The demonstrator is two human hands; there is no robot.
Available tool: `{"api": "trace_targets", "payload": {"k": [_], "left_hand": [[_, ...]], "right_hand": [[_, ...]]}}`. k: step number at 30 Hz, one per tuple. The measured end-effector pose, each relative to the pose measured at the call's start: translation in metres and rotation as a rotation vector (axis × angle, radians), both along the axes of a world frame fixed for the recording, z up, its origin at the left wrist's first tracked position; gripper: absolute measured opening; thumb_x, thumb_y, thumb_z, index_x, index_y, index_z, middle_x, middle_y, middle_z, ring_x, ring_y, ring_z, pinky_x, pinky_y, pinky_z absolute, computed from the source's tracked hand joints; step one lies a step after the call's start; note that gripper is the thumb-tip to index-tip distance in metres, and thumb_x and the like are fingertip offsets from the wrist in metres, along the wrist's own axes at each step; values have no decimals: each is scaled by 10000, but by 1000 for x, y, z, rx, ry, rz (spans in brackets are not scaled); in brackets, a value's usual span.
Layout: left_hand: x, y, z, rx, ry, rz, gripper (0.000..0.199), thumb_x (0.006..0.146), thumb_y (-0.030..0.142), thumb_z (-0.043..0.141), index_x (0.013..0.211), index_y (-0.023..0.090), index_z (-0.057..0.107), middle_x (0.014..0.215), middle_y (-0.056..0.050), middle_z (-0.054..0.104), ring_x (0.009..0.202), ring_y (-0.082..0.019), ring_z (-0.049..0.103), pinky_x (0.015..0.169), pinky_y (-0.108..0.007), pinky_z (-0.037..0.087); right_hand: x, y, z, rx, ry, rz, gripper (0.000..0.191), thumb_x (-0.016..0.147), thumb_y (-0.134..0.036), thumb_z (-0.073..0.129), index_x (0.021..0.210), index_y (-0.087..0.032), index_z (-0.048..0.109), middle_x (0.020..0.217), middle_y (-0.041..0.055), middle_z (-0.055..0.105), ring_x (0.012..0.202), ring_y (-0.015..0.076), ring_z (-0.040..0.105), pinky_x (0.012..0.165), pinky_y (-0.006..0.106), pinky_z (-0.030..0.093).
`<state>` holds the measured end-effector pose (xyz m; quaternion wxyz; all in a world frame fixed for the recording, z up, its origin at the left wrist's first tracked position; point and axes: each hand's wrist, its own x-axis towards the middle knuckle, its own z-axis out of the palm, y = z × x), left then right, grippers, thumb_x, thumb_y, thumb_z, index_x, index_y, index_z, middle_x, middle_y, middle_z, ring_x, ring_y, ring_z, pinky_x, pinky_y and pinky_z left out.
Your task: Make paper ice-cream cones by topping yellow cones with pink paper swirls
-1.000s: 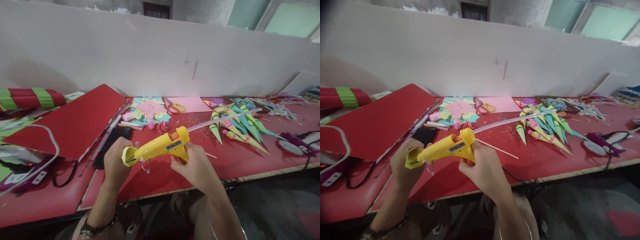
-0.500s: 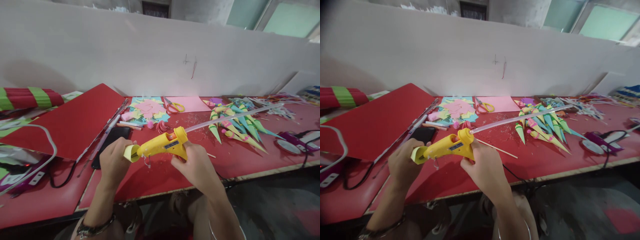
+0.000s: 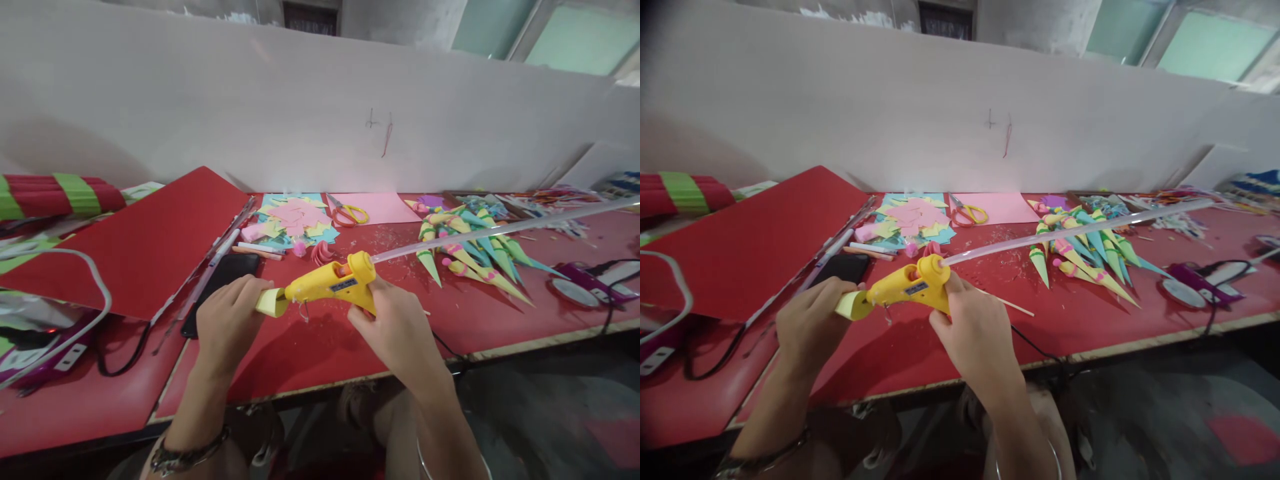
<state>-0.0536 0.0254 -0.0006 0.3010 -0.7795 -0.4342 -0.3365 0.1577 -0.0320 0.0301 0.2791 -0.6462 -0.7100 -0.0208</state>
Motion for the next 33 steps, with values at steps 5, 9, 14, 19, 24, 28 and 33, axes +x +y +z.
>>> {"api": "trace_targets", "payload": {"k": [5, 9, 14, 19, 24, 28, 33], "left_hand": [[2, -3, 2, -116, -39, 17, 169, 776, 173, 467, 656, 197, 583, 528, 9, 581, 500, -126, 545, 428, -225, 258], [2, -5, 4, -270, -79, 62, 121, 744, 180, 481, 692, 217, 584, 570, 10, 617, 520, -131, 568, 436, -219, 264], [4, -5, 6, -462, -116, 163, 75, 702, 208, 490, 733, 222, 557, 538, 14, 610, 483, -155, 565, 418, -223, 236], [8, -5, 11, -579, -102, 215, 100, 702, 236, 476, 789, 216, 522, 538, 15, 604, 482, -174, 576, 431, -219, 262], [7, -4, 10, -609, -113, 217, 147, 698, 241, 484, 840, 208, 499, 543, 14, 594, 482, -187, 581, 431, -220, 256], [6, -2, 7, -636, -96, 214, 171, 697, 246, 491, 862, 203, 481, 572, 5, 611, 479, -196, 590, 424, -223, 252], [6, -3, 6, -641, -53, 194, 185, 728, 256, 450, 904, 200, 468, 577, 4, 619, 489, -195, 602, 416, -222, 244]], "right_hand": [[0, 0, 1, 7, -26, -14, 254, 710, -185, 459, 933, -181, 581, 647, 41, 641, 539, 186, 585, 468, 252, 302], [0, 0, 2, 1, -57, -22, 269, 714, -179, 458, 953, -178, 581, 660, 46, 648, 531, 178, 578, 459, 250, 291], [-1, 2, 2, -12, -74, -34, 281, 715, -174, 462, 972, -183, 575, 668, 40, 652, 503, 164, 562, 447, 247, 276], [-1, 5, -1, -17, -21, -26, 269, 739, -227, 492, 997, -186, 560, 763, 57, 660, 556, 173, 586, 463, 244, 320], [-1, 5, -3, -1, 16, 5, 324, 744, -367, 548, 1013, -186, 546, 820, 69, 662, 613, 194, 604, 496, 257, 374], [0, 6, -4, -7, 15, 7, 273, 745, -319, 541, 981, -183, 550, 802, 63, 660, 618, 190, 606, 508, 258, 381], [1, 8, -5, -25, -17, 2, 270, 734, -259, 518, 994, -190, 551, 774, 51, 654, 603, 184, 600, 496, 253, 361]]}}
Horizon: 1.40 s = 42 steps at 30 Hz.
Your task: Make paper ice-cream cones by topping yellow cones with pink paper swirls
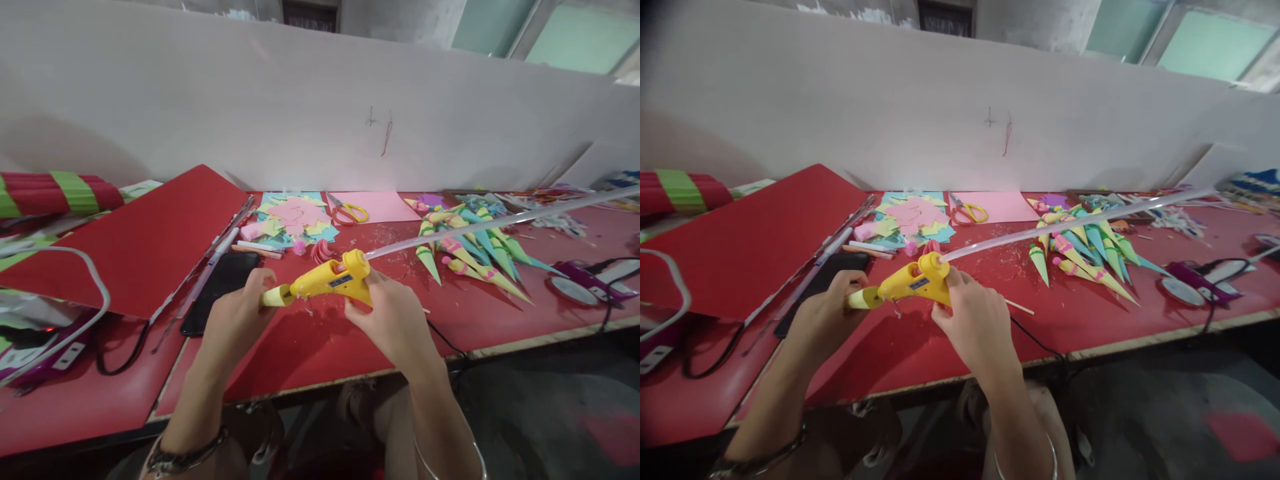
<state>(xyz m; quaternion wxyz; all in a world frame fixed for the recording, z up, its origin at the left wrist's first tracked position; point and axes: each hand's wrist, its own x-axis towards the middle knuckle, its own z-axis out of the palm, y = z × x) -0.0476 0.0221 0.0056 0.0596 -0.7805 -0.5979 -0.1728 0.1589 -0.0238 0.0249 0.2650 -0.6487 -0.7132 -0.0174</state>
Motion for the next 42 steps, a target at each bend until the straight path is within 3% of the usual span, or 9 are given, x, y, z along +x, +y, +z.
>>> {"api": "trace_targets", "payload": {"k": [16, 28, 35, 42], "left_hand": [[0, 2, 1, -139, -29, -57, 202, 731, 241, 423, 924, 195, 462, 579, 9, 602, 489, -169, 590, 430, -192, 290], [-2, 4, -5, -146, -137, -119, 218, 739, 225, 434, 954, 198, 452, 553, 32, 549, 448, -147, 547, 430, -183, 304], [-1, 4, -4, -143, -173, -157, 182, 741, 227, 471, 921, 208, 445, 587, 29, 577, 477, -150, 562, 447, -190, 334], [-2, 4, -5, -126, -226, -181, 160, 748, 238, 471, 901, 203, 441, 592, 31, 577, 447, -132, 532, 438, -187, 334]], "right_hand": [[-2, 5, -4, -49, -42, -46, 309, 732, -188, 470, 1034, -184, 537, 754, 52, 657, 579, 190, 602, 483, 255, 301], [-4, 9, -7, -76, 10, -56, 264, 744, -166, 446, 991, -171, 536, 736, 59, 644, 572, 180, 585, 485, 251, 291], [-6, 8, -6, -54, 79, -30, 323, 746, -157, 444, 1057, -171, 527, 734, 54, 649, 593, 193, 595, 498, 257, 325], [-8, 8, -7, 23, 251, 28, 365, 743, -364, 544, 1042, -156, 538, 815, 74, 661, 700, 212, 613, 566, 278, 408]]}}
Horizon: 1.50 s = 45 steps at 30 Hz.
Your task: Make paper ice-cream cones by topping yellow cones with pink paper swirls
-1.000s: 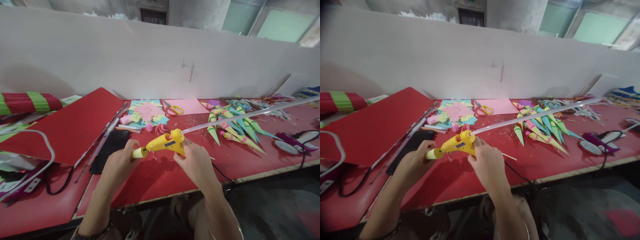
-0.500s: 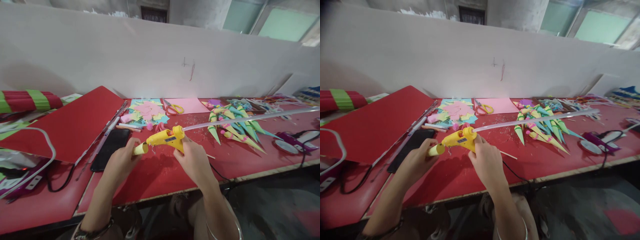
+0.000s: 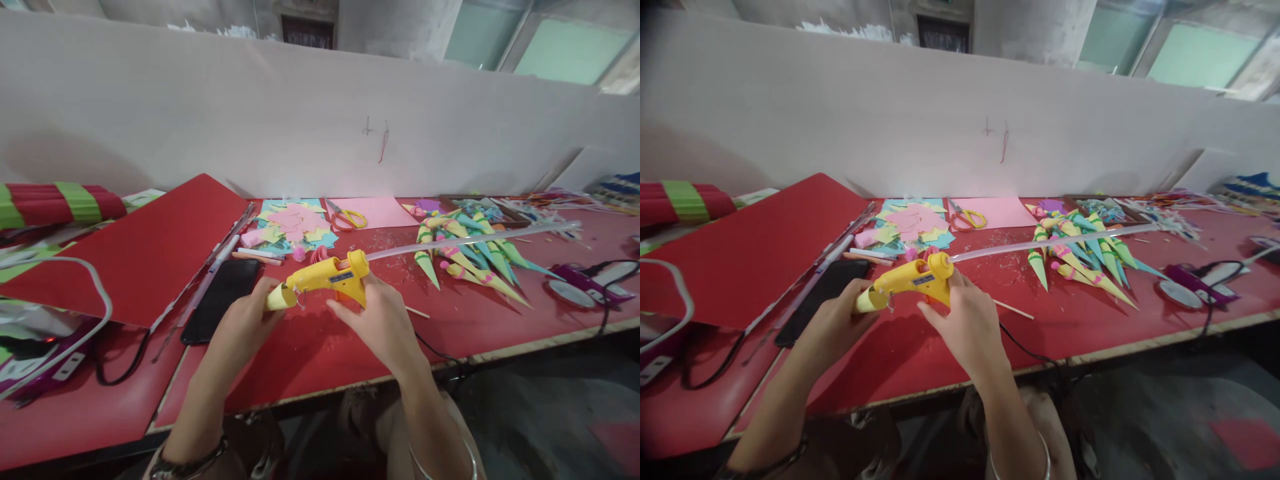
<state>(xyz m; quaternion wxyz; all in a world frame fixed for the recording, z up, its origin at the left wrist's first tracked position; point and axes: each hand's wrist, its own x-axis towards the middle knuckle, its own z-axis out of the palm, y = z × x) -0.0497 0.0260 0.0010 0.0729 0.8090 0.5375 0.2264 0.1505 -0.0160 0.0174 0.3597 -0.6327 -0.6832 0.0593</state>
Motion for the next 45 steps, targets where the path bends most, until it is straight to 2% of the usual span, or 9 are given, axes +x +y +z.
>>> {"api": "trace_targets", "payload": {"k": [3, 8, 17, 24, 30, 34, 39, 45], "left_hand": [[-1, 0, -1, -2, -19, -10, 179, 749, 264, 463, 913, 196, 438, 575, 39, 557, 442, -130, 519, 441, -188, 335], [-1, 0, -1, 5, -52, -47, 170, 752, 260, 436, 908, 194, 433, 597, 29, 561, 468, -133, 528, 452, -188, 341], [-1, 0, -1, 7, -53, -44, 149, 743, 294, 448, 862, 206, 453, 627, 24, 584, 503, -134, 546, 469, -188, 354], [-2, -1, 0, 21, -49, -44, 115, 726, 269, 443, 824, 208, 442, 550, 49, 534, 442, -120, 502, 434, -181, 321], [2, -2, 3, 11, -115, -100, 127, 732, 289, 462, 828, 205, 452, 552, 55, 538, 405, -98, 460, 419, -175, 315], [4, -3, 3, 6, -107, -70, 150, 719, 265, 473, 854, 201, 460, 545, 58, 536, 402, -99, 464, 414, -174, 310], [3, -4, 3, 42, -105, -64, 165, 717, 250, 481, 876, 205, 462, 547, 64, 531, 392, -97, 456, 410, -171, 298], [1, -3, 4, 56, -89, -44, 169, 716, 260, 473, 874, 203, 455, 549, 56, 537, 401, -107, 474, 410, -173, 302]], "right_hand": [[0, 1, 0, 2, 42, 21, 343, 725, -372, 557, 990, -155, 561, 776, 68, 660, 693, 209, 614, 574, 280, 418], [2, 1, -1, -30, 74, 49, 178, 716, -308, 532, 817, -167, 575, 634, 19, 606, 525, 140, 544, 487, 232, 359], [8, -1, 1, -34, 21, 65, 116, 688, -259, 517, 757, -171, 549, 556, -14, 522, 477, 113, 451, 471, 219, 286], [12, -3, 2, -40, -22, 69, 117, 680, -228, 502, 776, -174, 544, 557, -15, 517, 493, 124, 458, 482, 226, 272], [11, -2, 1, -30, -28, 78, 104, 679, -217, 499, 761, -176, 548, 584, 0, 545, 526, 139, 491, 490, 227, 293], [10, -2, 2, -26, -28, 60, 119, 685, -206, 484, 767, -172, 565, 575, 2, 548, 514, 137, 496, 489, 230, 303], [9, 0, 0, 4, -51, 30, 214, 712, -212, 452, 873, -169, 586, 587, 13, 570, 539, 154, 529, 511, 243, 321], [10, 0, -1, 14, -115, 0, 312, 715, -198, 447, 998, -163, 571, 632, 33, 599, 534, 163, 535, 478, 242, 284]]}}
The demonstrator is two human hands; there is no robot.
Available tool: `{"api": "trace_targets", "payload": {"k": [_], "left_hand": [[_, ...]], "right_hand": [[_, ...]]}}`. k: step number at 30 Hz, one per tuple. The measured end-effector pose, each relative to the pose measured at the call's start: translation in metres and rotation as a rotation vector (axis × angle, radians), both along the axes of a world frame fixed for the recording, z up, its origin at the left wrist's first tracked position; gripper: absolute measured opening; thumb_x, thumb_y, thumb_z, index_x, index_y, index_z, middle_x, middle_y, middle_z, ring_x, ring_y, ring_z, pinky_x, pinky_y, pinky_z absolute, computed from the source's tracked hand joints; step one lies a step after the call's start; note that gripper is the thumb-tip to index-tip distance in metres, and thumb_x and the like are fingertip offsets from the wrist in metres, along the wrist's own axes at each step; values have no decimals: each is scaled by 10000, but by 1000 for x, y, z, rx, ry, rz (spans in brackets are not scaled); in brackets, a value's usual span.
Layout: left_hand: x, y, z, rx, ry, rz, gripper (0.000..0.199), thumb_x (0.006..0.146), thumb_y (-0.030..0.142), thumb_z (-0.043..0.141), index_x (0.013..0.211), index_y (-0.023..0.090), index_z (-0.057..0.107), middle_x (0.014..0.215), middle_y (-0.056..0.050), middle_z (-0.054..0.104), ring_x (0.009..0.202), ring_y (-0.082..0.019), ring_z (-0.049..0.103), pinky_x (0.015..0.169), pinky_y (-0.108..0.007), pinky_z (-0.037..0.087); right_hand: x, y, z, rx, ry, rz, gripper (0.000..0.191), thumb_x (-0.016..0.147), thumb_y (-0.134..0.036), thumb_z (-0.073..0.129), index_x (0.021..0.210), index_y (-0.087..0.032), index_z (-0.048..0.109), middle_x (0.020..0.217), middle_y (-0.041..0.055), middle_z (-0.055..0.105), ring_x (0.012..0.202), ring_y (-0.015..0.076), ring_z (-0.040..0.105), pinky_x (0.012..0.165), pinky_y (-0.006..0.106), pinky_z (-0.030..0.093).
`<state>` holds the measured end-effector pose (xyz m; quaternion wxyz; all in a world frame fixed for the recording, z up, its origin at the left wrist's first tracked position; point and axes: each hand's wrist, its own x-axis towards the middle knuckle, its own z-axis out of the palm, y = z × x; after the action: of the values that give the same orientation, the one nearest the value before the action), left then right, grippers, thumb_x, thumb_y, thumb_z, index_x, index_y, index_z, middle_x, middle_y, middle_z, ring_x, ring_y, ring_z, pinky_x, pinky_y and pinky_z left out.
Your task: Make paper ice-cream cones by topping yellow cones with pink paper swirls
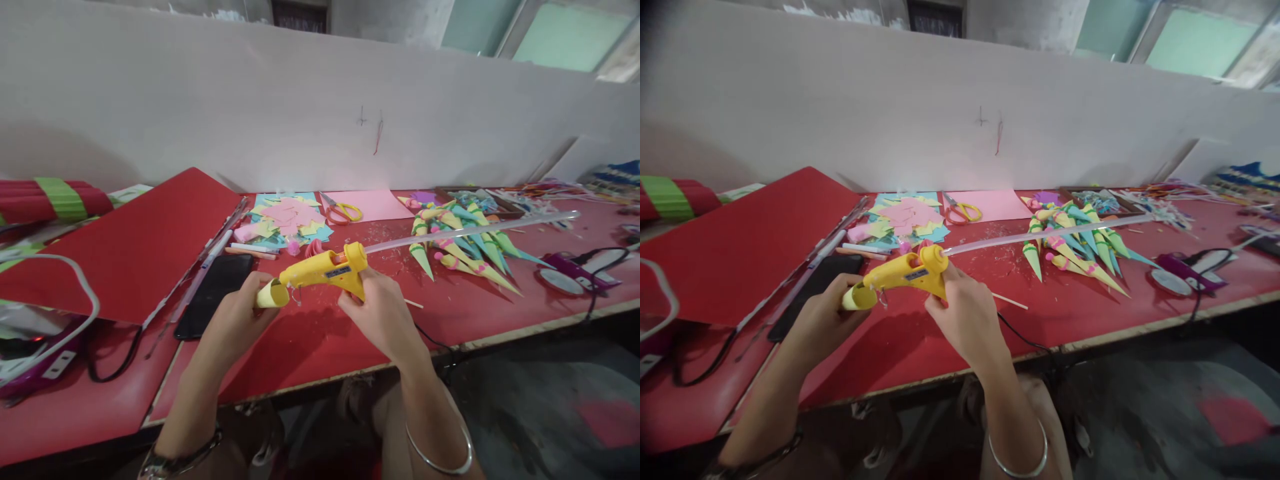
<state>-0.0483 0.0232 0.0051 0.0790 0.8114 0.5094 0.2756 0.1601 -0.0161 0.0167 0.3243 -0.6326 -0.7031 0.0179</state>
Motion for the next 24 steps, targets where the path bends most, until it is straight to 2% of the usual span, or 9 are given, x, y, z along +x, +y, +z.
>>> {"api": "trace_targets", "payload": {"k": [7, 16, 24], "left_hand": [[-1, 2, 2, -26, 40, 69, 185, 695, 240, 446, 877, 208, 443, 531, 56, 525, 400, -117, 483, 415, -180, 316], [-2, 2, 5, -42, 27, 102, 170, 669, 253, 444, 836, 218, 445, 533, 45, 533, 421, -135, 509, 432, -191, 337], [4, 1, 3, -81, -34, 29, 183, 677, 317, 463, 828, 217, 438, 536, 41, 554, 406, -132, 502, 413, -190, 336]], "right_hand": [[0, -3, 4, -29, -36, -24, 354, 720, -182, 440, 1061, -170, 534, 700, 49, 627, 561, 172, 552, 483, 246, 285], [3, -5, 8, -43, -53, -33, 330, 725, -183, 448, 1041, -184, 545, 681, 43, 630, 553, 183, 564, 483, 253, 298], [-2, -3, 6, -14, 32, -26, 347, 749, -363, 536, 1044, -183, 557, 779, 66, 655, 630, 203, 597, 511, 263, 373]]}}
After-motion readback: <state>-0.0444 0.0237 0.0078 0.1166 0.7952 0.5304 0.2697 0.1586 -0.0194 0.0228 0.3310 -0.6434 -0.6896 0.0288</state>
